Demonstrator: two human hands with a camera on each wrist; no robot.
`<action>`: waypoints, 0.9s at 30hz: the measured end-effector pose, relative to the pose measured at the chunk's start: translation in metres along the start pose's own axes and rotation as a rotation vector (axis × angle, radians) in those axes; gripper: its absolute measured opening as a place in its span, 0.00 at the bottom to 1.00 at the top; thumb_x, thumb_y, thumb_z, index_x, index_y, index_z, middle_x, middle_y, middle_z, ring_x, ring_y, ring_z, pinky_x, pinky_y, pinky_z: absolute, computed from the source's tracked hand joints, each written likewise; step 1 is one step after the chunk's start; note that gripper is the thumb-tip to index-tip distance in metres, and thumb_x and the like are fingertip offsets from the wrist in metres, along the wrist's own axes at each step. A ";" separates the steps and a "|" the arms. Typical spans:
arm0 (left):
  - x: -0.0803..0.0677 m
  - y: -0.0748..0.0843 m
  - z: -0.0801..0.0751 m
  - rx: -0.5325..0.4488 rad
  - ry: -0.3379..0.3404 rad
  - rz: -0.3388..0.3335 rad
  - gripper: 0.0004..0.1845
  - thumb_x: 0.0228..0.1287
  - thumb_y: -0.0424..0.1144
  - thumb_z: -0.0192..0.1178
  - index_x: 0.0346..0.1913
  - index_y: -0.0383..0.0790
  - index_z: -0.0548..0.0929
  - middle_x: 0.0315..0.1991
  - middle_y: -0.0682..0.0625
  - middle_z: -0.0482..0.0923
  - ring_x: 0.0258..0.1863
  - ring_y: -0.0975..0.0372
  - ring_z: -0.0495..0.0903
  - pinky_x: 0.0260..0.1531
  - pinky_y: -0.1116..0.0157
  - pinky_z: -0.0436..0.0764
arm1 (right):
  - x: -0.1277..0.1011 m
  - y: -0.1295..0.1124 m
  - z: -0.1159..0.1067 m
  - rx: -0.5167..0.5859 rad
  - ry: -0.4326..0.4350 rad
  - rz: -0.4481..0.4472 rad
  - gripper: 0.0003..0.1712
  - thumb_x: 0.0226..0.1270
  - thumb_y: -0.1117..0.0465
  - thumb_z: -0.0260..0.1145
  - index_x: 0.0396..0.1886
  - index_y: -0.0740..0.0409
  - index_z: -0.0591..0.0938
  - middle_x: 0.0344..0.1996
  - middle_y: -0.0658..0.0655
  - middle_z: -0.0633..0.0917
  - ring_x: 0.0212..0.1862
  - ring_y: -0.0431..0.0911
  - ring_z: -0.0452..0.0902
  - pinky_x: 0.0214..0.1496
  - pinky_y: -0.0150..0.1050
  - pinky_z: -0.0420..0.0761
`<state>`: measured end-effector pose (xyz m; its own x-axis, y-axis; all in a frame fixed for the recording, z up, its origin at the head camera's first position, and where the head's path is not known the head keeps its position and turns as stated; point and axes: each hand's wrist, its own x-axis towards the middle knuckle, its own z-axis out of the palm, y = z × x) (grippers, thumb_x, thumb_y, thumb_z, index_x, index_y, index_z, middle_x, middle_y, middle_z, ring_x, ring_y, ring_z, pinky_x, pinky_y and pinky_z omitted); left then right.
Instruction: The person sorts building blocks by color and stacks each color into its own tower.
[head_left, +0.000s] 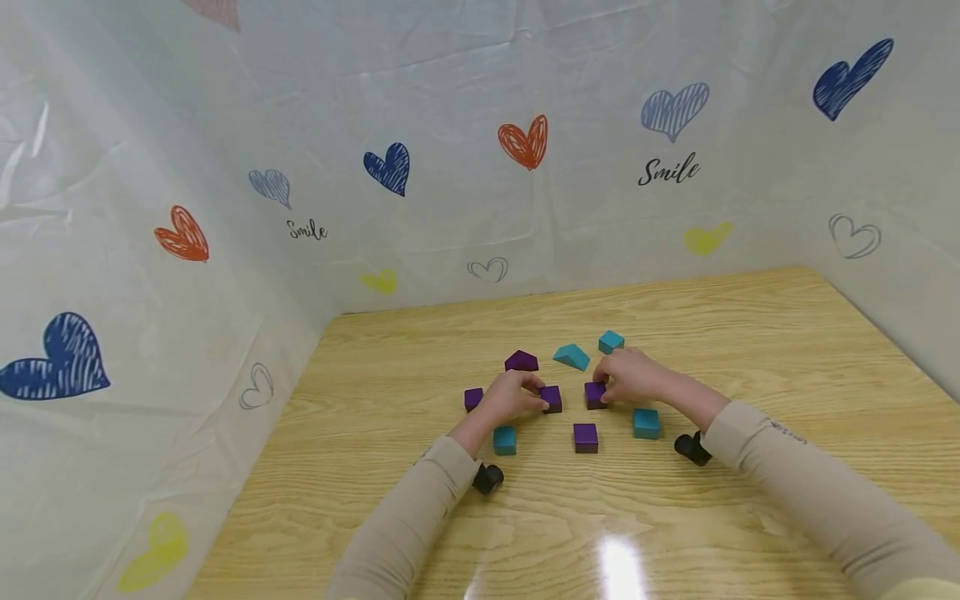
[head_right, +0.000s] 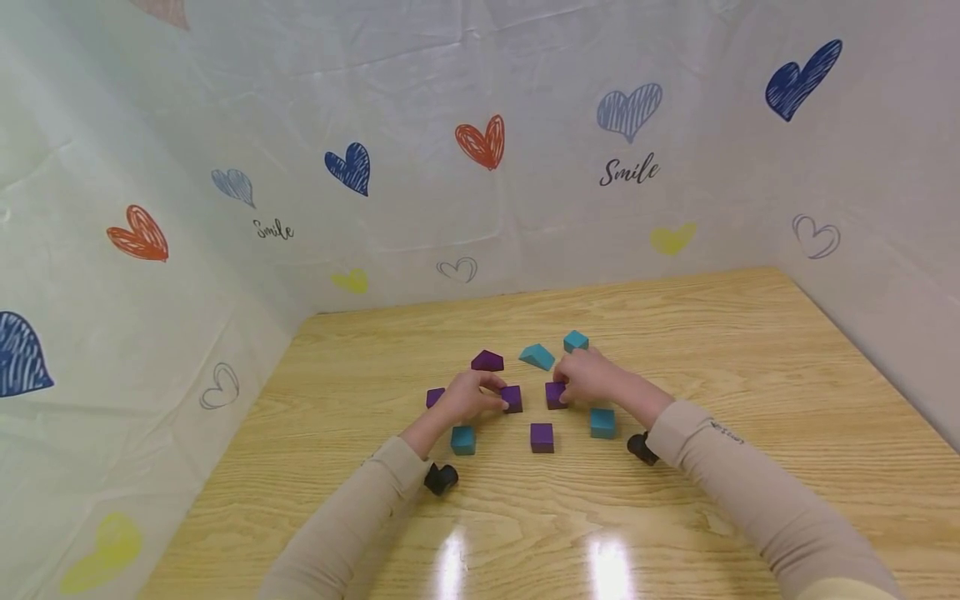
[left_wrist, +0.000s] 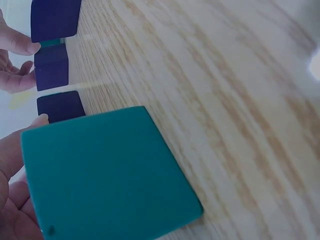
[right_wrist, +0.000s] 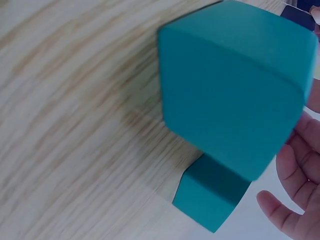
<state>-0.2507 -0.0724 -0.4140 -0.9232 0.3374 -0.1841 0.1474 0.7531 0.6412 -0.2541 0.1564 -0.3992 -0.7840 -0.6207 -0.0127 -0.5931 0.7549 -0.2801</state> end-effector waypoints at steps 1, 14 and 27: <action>0.000 0.000 0.000 0.001 0.000 -0.001 0.16 0.52 0.39 0.67 0.45 0.41 0.82 0.41 0.50 0.82 0.46 0.57 0.77 0.50 0.61 0.73 | 0.000 0.000 0.000 -0.002 0.003 -0.006 0.11 0.50 0.60 0.71 0.33 0.60 0.85 0.29 0.51 0.84 0.32 0.44 0.76 0.37 0.42 0.73; 0.000 0.004 -0.001 -0.011 -0.012 -0.024 0.15 0.53 0.39 0.67 0.45 0.41 0.82 0.41 0.50 0.82 0.46 0.58 0.77 0.50 0.61 0.73 | 0.014 -0.010 0.004 -0.022 -0.018 -0.024 0.12 0.53 0.59 0.70 0.35 0.61 0.85 0.30 0.52 0.84 0.34 0.45 0.77 0.39 0.42 0.75; 0.000 0.002 -0.002 -0.012 -0.006 -0.013 0.16 0.52 0.39 0.68 0.45 0.41 0.83 0.40 0.49 0.82 0.44 0.58 0.77 0.47 0.63 0.74 | 0.024 -0.017 0.008 0.015 -0.039 -0.017 0.13 0.53 0.59 0.70 0.37 0.61 0.84 0.32 0.52 0.84 0.35 0.45 0.78 0.40 0.41 0.76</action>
<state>-0.2506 -0.0718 -0.4109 -0.9228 0.3312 -0.1968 0.1314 0.7508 0.6474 -0.2615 0.1266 -0.4028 -0.7657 -0.6416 -0.0451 -0.6034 0.7408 -0.2952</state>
